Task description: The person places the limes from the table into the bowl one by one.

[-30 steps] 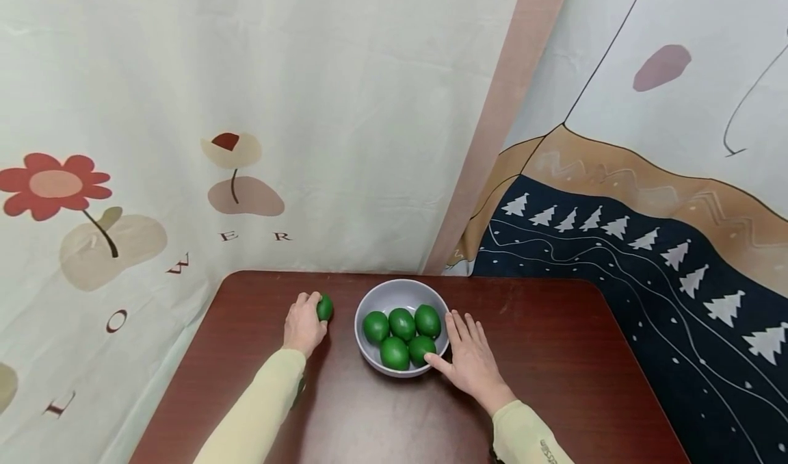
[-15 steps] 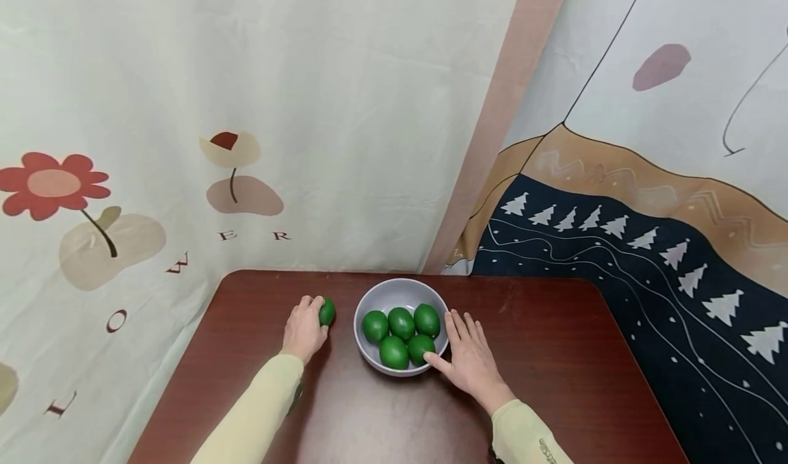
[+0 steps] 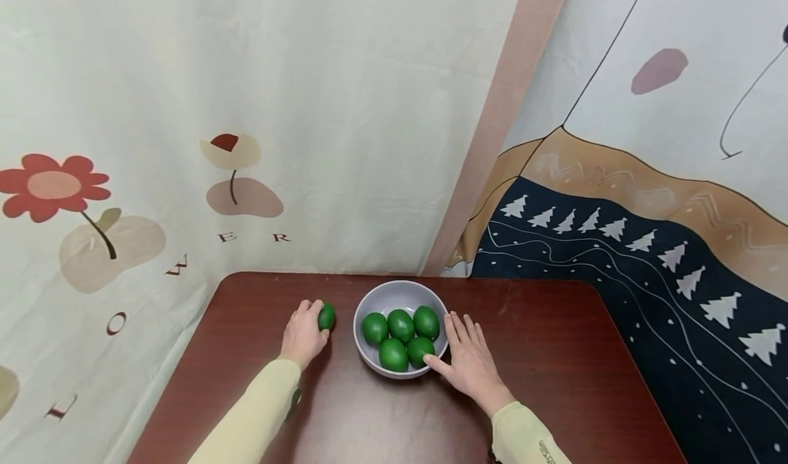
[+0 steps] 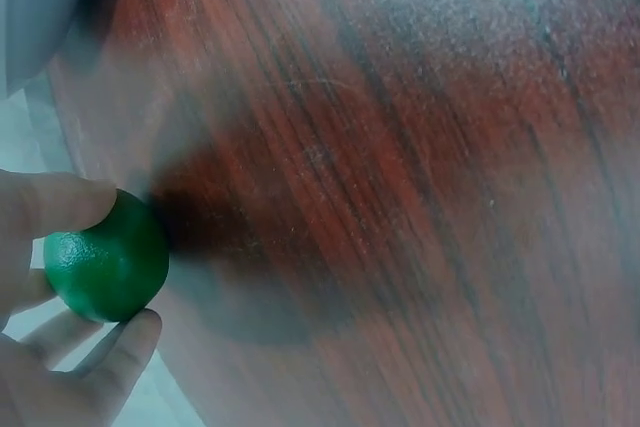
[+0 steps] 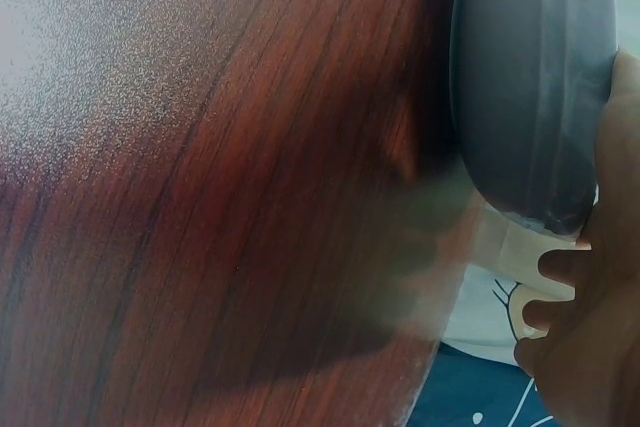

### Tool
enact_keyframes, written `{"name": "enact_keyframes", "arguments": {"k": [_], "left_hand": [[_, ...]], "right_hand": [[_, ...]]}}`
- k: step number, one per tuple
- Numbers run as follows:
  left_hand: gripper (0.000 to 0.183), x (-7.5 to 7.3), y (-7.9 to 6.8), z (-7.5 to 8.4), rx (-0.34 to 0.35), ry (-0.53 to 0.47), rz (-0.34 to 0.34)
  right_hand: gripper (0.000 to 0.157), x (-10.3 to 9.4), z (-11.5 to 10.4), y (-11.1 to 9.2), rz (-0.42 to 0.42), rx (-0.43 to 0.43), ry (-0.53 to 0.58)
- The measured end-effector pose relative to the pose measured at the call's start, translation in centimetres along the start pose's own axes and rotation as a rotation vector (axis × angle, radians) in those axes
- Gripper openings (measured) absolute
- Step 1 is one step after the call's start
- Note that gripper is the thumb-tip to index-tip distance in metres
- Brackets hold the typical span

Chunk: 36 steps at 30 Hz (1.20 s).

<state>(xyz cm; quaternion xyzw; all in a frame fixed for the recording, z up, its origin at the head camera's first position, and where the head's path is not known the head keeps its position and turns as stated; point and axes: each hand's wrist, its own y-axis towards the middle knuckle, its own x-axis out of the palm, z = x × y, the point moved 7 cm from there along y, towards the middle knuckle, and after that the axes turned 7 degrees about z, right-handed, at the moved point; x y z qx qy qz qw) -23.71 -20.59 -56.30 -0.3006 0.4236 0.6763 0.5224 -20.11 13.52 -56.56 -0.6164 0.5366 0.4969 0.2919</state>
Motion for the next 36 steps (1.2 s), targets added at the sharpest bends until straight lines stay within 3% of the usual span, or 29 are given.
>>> {"name": "enact_keyframes", "arguments": {"k": [19, 27, 36], "left_hand": [[0.056, 0.3, -1.1, -1.1, -0.039, -0.082, 0.081], [0.057, -0.3, -1.1, -0.6, -0.043, -0.108, 0.095], [0.057, -0.8, -1.0, 0.3, 0.008, -0.12, 0.14]], "right_hand": [[0.099, 0.1, -0.1, 0.0, 0.006, -0.035, -0.067], [0.099, 0.0, -0.1, 0.0, 0.01, -0.048, -0.084], [0.098, -0.2, -0.3, 0.0, 0.026, -0.063, -0.08]]}}
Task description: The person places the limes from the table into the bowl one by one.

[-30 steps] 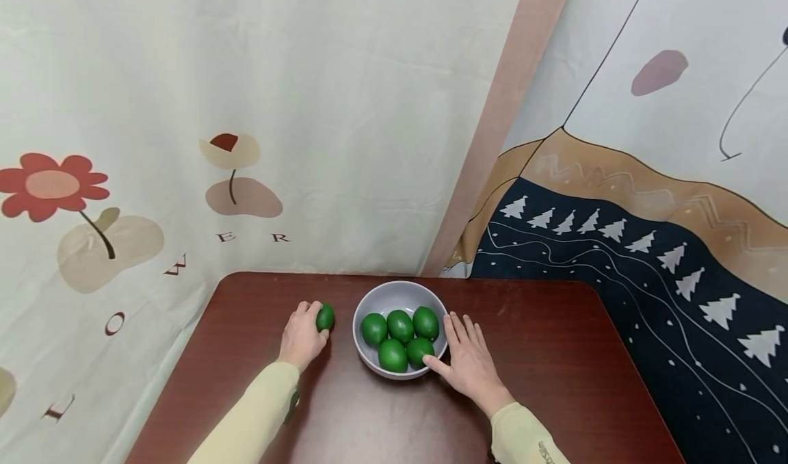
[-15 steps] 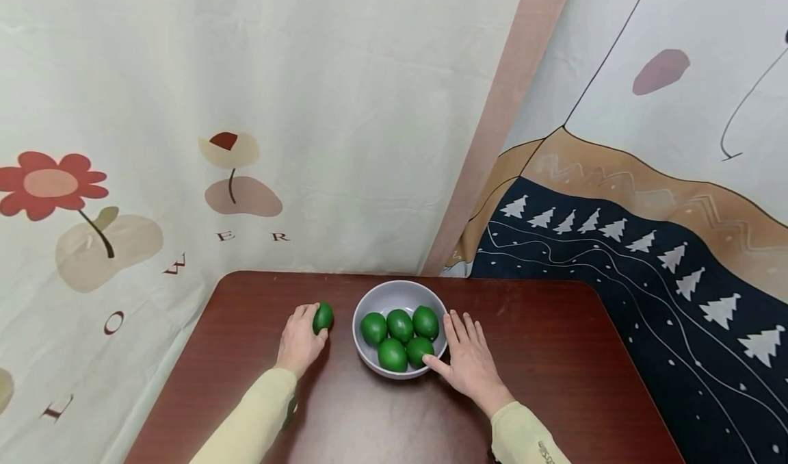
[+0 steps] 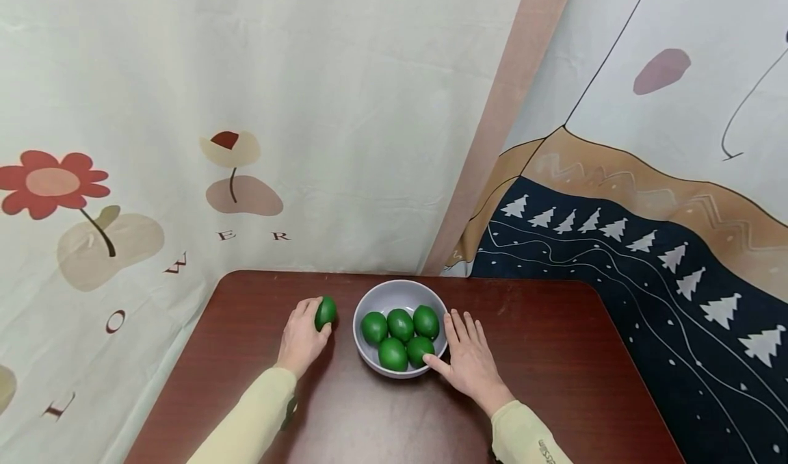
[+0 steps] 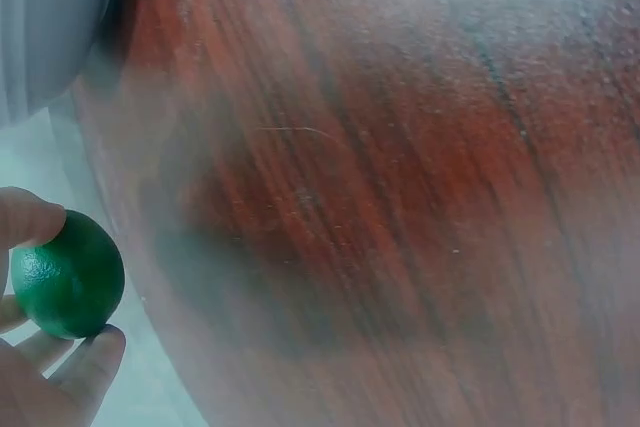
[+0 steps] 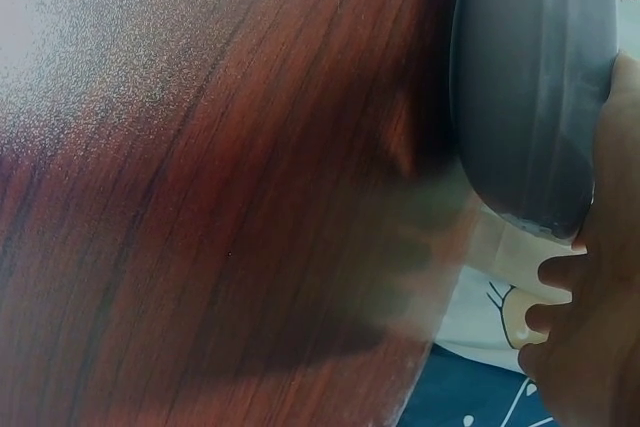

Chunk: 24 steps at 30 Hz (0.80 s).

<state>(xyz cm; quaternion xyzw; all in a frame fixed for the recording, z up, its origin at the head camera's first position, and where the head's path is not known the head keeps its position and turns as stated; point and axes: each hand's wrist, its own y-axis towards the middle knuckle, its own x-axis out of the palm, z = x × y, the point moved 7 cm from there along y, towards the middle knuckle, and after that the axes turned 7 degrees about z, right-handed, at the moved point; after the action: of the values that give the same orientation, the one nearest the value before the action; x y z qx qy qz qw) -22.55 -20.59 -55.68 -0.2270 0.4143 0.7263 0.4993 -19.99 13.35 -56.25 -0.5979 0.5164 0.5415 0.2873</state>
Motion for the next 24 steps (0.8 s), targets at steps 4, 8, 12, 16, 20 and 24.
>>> {"name": "enact_keyframes", "arguments": {"k": [4, 8, 12, 16, 20, 24], "left_hand": [[0.056, -0.1, 0.2, 0.4, -0.008, -0.018, -0.017], [0.056, -0.3, 0.3, 0.6, -0.024, -0.029, -0.028], [0.056, -0.4, 0.4, 0.8, -0.026, -0.035, -0.026], [0.056, -0.6, 0.5, 1.1, -0.014, -0.046, -0.01], [0.056, -0.8, 0.6, 1.5, -0.002, -0.054, 0.002], [0.056, -1.0, 0.7, 1.9, 0.018, -0.063, 0.019]], "right_hand": [[0.098, 0.1, 0.0, 0.1, -0.006, 0.001, -0.001], [0.098, 0.1, 0.0, 0.1, -0.008, 0.004, 0.003], [0.098, 0.2, 0.1, 0.0, -0.009, 0.005, 0.003], [0.098, 0.1, 0.1, 0.1, -0.008, 0.009, 0.008], [0.098, 0.1, 0.1, 0.1, -0.009, 0.012, 0.012], [0.098, 0.0, 0.0, 0.0, -0.006, 0.01, 0.012]]}}
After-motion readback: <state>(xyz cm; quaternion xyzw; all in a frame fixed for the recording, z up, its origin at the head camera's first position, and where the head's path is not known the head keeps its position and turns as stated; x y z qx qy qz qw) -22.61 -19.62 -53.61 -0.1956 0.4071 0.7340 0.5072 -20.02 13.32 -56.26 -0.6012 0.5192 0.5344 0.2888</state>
